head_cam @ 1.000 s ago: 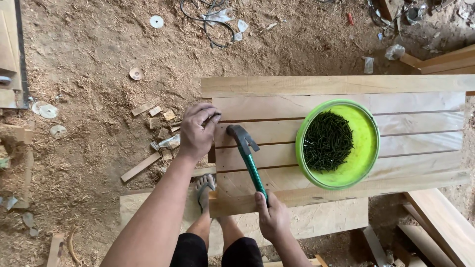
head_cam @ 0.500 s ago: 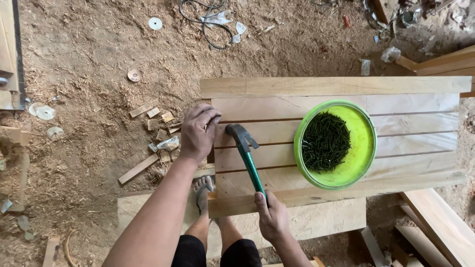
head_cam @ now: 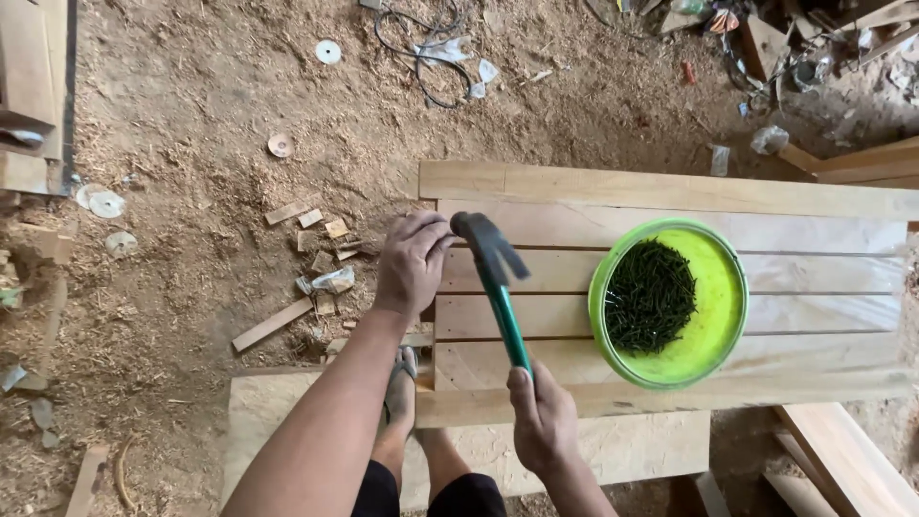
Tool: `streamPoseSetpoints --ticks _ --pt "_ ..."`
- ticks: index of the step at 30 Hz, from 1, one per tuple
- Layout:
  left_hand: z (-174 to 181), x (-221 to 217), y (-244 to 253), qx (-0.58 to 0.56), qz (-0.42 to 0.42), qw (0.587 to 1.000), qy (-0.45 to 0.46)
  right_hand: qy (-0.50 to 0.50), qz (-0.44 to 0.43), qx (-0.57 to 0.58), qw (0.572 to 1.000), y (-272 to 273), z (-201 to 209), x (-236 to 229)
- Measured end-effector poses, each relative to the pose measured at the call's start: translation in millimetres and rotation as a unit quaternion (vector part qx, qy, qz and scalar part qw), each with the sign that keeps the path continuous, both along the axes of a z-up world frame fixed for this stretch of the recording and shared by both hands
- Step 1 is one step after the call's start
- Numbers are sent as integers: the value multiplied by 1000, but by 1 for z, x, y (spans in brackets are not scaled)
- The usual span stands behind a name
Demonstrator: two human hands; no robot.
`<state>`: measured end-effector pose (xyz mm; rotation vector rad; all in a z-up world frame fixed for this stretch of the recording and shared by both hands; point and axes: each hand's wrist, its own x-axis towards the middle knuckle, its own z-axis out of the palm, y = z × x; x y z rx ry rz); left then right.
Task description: The person hammers nails into wooden boards using a hammer, places the hammer and a container of nails on a workbench, and fits wooden pieces onto a furniture frame by hand.
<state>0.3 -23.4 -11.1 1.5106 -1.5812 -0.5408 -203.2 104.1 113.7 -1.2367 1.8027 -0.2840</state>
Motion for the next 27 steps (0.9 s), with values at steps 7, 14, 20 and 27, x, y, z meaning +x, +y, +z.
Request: streamPoseSetpoints --ticks 7,14,20,27 --pt "1 -14 38 23 58 996 62 -259 -13 -296 919 22 35 -2" --pt "23 -22 75 366 43 906 207 50 71 -6 996 -11 3 -13" --pt "-2 -25 74 265 20 956 128 -242 23 -221 945 15 1 -31" --pt "3 -24 79 255 36 956 141 111 161 -274 941 -26 -8 0"
